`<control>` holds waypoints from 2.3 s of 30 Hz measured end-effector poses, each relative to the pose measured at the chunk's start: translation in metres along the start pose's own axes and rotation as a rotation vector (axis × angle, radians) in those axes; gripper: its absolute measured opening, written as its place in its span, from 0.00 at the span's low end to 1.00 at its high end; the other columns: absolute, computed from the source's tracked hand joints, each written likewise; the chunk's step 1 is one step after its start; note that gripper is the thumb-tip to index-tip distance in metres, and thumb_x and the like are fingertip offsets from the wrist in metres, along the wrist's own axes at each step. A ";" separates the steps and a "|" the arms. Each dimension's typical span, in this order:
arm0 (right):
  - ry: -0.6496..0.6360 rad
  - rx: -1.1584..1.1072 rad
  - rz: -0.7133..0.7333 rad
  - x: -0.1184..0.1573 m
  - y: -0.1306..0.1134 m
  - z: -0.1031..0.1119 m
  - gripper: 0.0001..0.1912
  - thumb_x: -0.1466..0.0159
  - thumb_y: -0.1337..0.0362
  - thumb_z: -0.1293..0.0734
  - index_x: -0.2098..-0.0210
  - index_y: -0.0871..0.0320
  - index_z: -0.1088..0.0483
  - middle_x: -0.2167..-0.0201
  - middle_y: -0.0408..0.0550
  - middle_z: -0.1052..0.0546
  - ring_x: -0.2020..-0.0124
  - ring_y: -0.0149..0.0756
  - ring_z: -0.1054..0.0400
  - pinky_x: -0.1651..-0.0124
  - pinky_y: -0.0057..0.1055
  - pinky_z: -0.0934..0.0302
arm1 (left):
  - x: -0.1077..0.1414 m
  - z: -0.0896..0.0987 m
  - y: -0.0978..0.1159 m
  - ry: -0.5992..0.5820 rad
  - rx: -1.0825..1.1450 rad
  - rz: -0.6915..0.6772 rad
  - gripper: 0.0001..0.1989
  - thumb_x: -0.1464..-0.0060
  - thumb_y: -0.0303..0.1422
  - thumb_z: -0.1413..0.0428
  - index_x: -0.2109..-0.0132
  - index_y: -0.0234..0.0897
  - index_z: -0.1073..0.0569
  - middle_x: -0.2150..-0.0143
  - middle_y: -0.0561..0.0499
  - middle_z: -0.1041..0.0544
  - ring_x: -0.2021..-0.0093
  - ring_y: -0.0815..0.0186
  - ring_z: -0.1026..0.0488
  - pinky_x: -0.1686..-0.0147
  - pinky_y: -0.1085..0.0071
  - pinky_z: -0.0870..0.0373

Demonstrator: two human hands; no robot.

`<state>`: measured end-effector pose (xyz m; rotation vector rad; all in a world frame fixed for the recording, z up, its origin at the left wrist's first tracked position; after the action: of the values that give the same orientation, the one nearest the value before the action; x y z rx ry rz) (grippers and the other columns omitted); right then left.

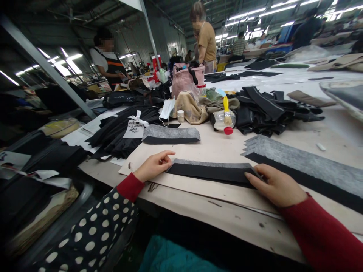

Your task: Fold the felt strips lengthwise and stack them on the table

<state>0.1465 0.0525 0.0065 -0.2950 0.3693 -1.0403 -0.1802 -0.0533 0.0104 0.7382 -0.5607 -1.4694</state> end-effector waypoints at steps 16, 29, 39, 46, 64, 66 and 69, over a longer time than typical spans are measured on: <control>-0.024 0.041 0.207 0.006 -0.020 0.000 0.11 0.43 0.58 0.43 0.77 0.58 0.38 0.74 0.47 0.34 0.73 0.31 0.40 0.69 0.28 0.44 | 0.009 -0.007 0.020 0.090 -0.549 -0.234 0.13 0.47 0.29 0.53 0.53 0.37 0.35 0.66 0.51 0.30 0.63 0.67 0.34 0.62 0.71 0.37; -0.008 -0.010 0.214 0.008 -0.023 0.001 0.09 0.46 0.63 0.40 0.80 0.57 0.43 0.72 0.48 0.34 0.71 0.32 0.40 0.66 0.29 0.43 | 0.004 -0.005 0.017 0.046 -0.533 -0.162 0.12 0.47 0.33 0.56 0.56 0.38 0.35 0.66 0.51 0.31 0.65 0.66 0.33 0.63 0.70 0.35; 0.180 0.092 0.151 0.012 -0.019 0.009 0.13 0.48 0.59 0.36 0.65 0.59 0.35 0.64 0.52 0.33 0.62 0.40 0.39 0.59 0.36 0.43 | -0.001 -0.006 0.030 -0.047 -0.494 -0.266 0.11 0.46 0.31 0.57 0.62 0.38 0.30 0.62 0.49 0.37 0.60 0.66 0.37 0.59 0.70 0.36; 0.093 0.049 0.266 0.020 -0.017 0.006 0.09 0.44 0.64 0.39 0.68 0.55 0.28 0.66 0.50 0.33 0.65 0.36 0.39 0.61 0.34 0.43 | -0.003 -0.002 0.026 -0.226 -0.540 -0.294 0.15 0.46 0.29 0.59 0.60 0.41 0.28 0.60 0.48 0.34 0.59 0.64 0.36 0.58 0.70 0.37; 0.053 -0.044 0.188 0.021 -0.013 0.007 0.08 0.45 0.64 0.40 0.67 0.59 0.33 0.70 0.49 0.33 0.67 0.34 0.38 0.63 0.32 0.41 | -0.043 -0.154 0.158 -0.282 -0.611 -0.710 0.08 0.46 0.25 0.56 0.64 0.33 0.33 0.65 0.48 0.32 0.63 0.65 0.36 0.62 0.68 0.35; 0.033 -0.046 0.189 0.020 -0.010 0.006 0.09 0.45 0.62 0.40 0.67 0.59 0.33 0.70 0.48 0.33 0.68 0.34 0.37 0.65 0.31 0.41 | -0.043 -0.160 0.153 -0.213 -0.602 -0.717 0.07 0.46 0.26 0.56 0.64 0.33 0.34 0.65 0.48 0.33 0.63 0.64 0.36 0.62 0.68 0.35; 0.008 -0.053 0.171 0.018 -0.001 0.002 0.14 0.46 0.57 0.40 0.64 0.59 0.33 0.70 0.49 0.33 0.70 0.34 0.37 0.68 0.32 0.40 | -0.042 -0.159 0.148 -0.166 -0.611 -0.714 0.07 0.45 0.27 0.57 0.64 0.34 0.34 0.64 0.48 0.34 0.63 0.65 0.36 0.64 0.68 0.35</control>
<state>0.1547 0.0360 0.0063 -0.3009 0.4226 -0.8654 0.0355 -0.0024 0.0176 0.3282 0.0769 -2.2333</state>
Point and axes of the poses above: each hand's wrist, its own x-axis away from the middle knuckle, its own z-axis out of the back of the hand, y = z × x, the point moved 5 cm from there along -x, towards the middle knuckle
